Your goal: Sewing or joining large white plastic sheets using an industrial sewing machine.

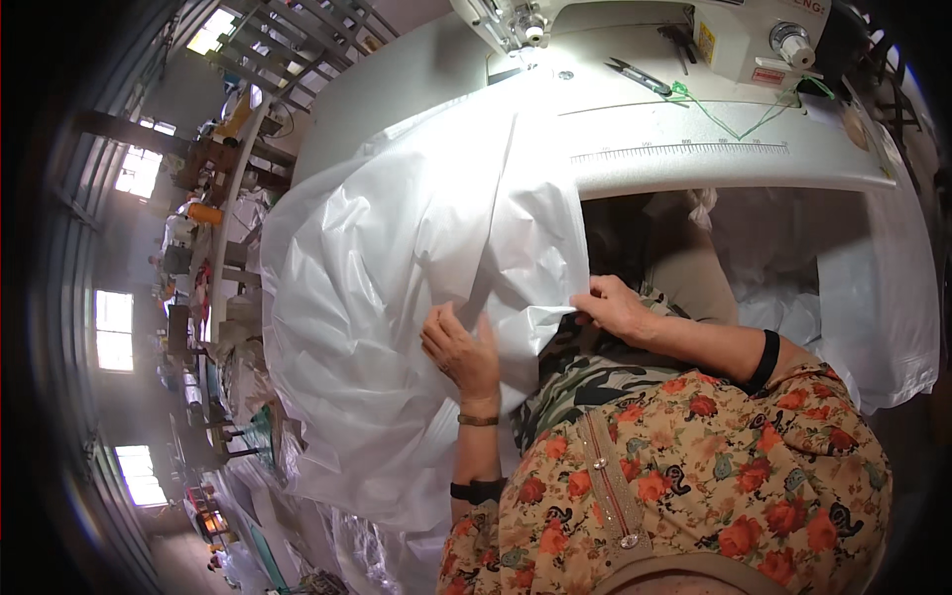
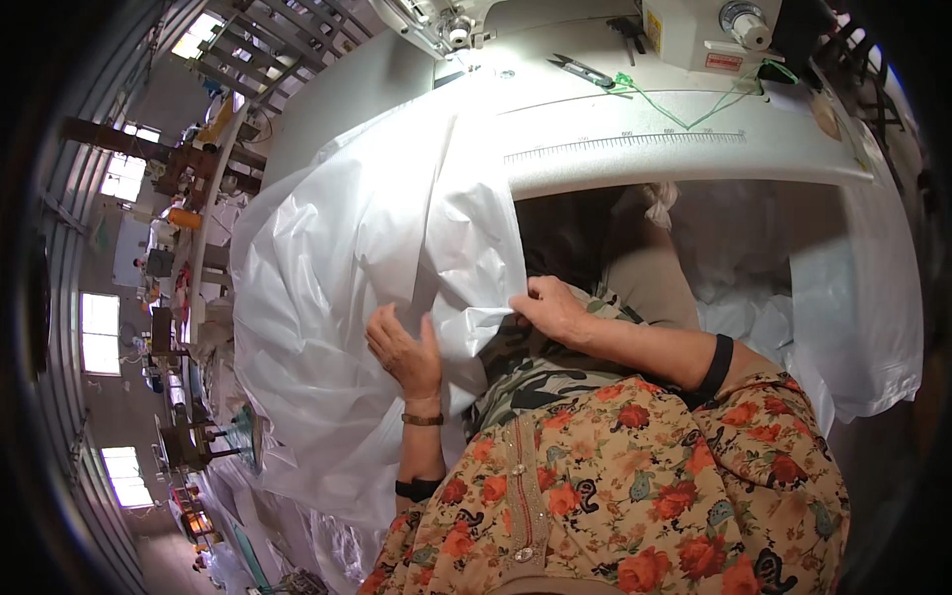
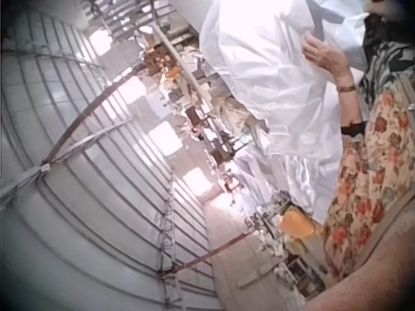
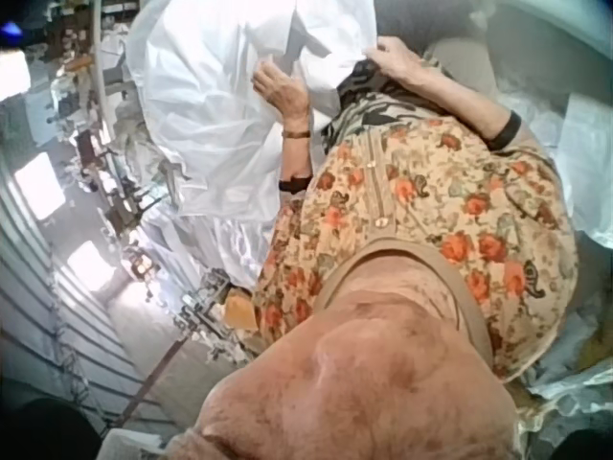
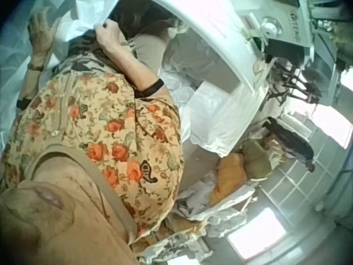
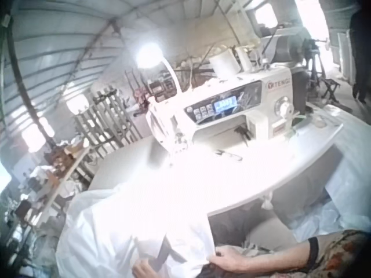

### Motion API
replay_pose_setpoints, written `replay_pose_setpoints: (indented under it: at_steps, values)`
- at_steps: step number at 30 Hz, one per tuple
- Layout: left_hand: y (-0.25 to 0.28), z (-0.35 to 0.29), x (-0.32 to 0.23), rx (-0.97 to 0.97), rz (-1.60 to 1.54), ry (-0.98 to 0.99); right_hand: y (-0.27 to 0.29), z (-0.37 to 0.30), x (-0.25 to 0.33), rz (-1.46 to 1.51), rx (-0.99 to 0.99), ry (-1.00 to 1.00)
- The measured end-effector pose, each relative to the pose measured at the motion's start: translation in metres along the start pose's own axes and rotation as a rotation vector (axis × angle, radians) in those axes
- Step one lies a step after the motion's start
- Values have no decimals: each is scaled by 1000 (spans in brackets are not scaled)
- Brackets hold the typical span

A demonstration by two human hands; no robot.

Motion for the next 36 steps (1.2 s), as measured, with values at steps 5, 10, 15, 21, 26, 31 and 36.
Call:
replay_pose_setpoints:
  at_steps: [5,10,15,21,26,31,36]
  values:
    - [-16,-2,46,-118,42,103,-12,-18,25,-3,313,-109]
    - [-6,4,59,-167,51,83,0,-58,80,262,524,187]
    - [17,22,65,276,-375,-6,91,-51,-34,36,31,-185]
    - [58,-22,95,552,-1249,236,60,-57,117,-1105,-445,420]
    - [103,-5,64,263,-1648,62,-2,-15,85,-1325,67,849]
    - [131,1,46,105,-1546,161,31,34,-26,-1570,562,-121]
    - [144,-12,52,9,-1283,120,-22,34,89,-752,543,279]
Point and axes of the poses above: each hand's wrist, its own z-axis towards the middle knuckle, its own y-axis out of the back of the hand, x = y × z, the point moved 5 cm from there along z, towards the middle knuckle, and after that the axes turned 14 degrees about x, right-handed, at the moved point
